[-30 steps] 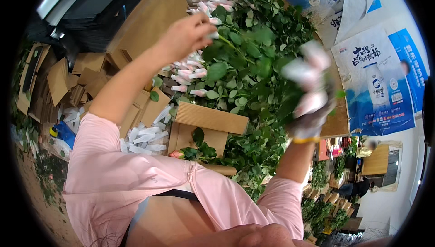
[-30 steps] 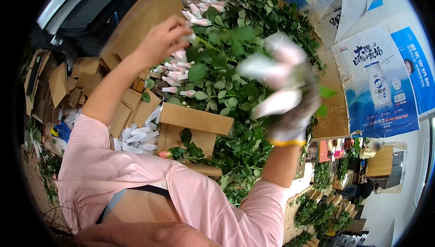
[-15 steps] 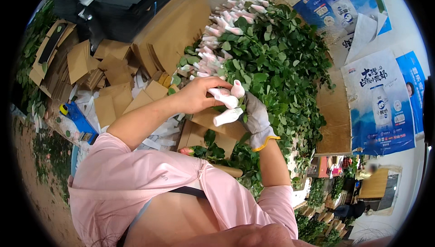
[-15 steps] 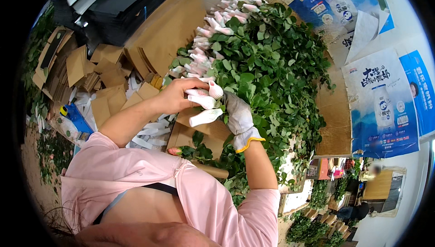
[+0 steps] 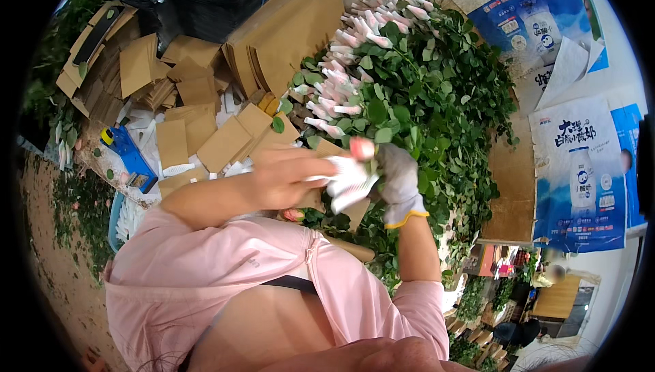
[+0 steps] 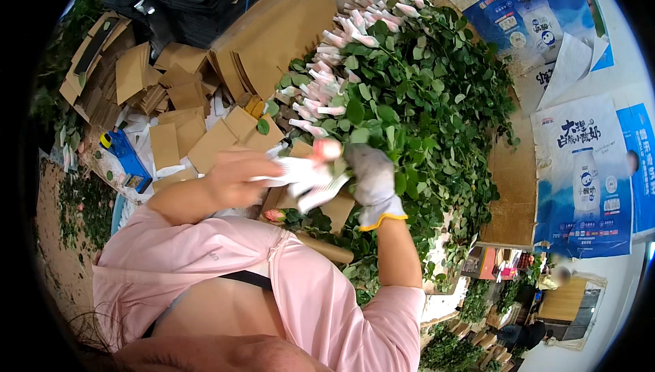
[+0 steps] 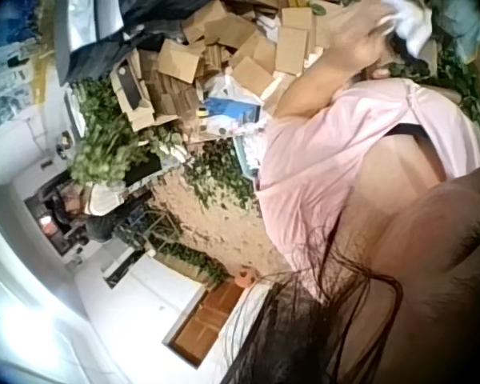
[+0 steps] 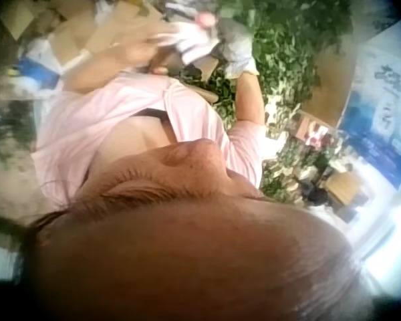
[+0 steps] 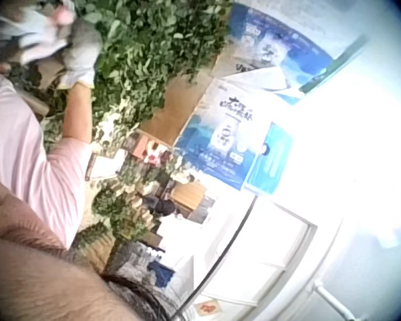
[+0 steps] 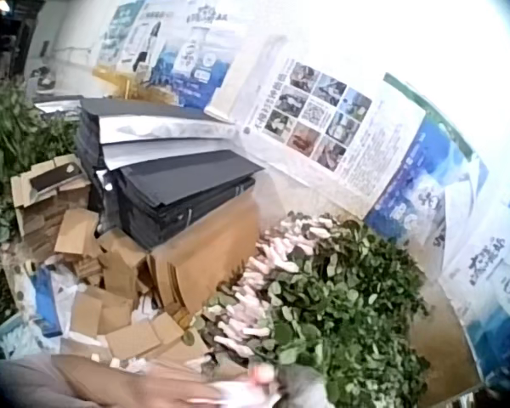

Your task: The person places bunches of pink roses into cardboard boxes, arranges them for shipping, and seals the boxes using a handheld tape dispenser.

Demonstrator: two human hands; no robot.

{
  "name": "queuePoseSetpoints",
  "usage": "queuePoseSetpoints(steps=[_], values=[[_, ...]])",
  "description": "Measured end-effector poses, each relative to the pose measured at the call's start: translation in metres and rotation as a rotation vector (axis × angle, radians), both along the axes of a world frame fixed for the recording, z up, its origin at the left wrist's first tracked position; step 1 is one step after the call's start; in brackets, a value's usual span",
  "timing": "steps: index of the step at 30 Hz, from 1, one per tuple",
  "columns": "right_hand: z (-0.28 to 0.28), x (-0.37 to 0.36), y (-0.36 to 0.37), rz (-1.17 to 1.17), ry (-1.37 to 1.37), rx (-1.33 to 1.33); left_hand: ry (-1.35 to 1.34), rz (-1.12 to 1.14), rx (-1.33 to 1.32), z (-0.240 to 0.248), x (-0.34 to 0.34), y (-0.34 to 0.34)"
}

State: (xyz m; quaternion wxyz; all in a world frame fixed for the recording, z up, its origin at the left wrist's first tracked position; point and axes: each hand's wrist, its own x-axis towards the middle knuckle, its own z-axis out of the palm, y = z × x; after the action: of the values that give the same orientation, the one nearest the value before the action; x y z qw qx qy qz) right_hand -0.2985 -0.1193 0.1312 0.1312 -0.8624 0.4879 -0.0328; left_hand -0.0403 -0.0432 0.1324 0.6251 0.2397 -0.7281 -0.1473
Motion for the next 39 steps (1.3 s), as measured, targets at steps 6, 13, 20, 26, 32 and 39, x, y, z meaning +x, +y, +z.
queuePoseSetpoints(steps=[6, 13, 20, 26, 32, 39], values=[[0.012, 0.011, 0.0, 0.074, -0.15, -0.258, -0.509, 0.123, 0.553, -0.044, 0.04, 0.012], [-0.019, -0.004, -0.017, -0.113, -0.546, 0.092, -0.418, -0.142, 0.299, -0.025, 0.049, 0.022], [0.028, 0.047, 0.003, -0.366, -1.211, 0.567, -0.197, -0.221, 0.441, -0.005, 0.007, 0.026], [0.025, -0.032, -0.013, -0.146, -1.84, 0.76, -0.956, -0.083, 0.607, -0.03, 0.032, 0.006], [0.034, -0.055, -0.003, -0.12, -1.666, 0.189, -0.484, 0.063, 0.627, -0.068, -0.016, -0.105], [0.153, -0.156, 0.011, 1.826, -2.707, 1.238, -0.949, 0.131, 0.27, -0.171, -0.059, -0.182]])
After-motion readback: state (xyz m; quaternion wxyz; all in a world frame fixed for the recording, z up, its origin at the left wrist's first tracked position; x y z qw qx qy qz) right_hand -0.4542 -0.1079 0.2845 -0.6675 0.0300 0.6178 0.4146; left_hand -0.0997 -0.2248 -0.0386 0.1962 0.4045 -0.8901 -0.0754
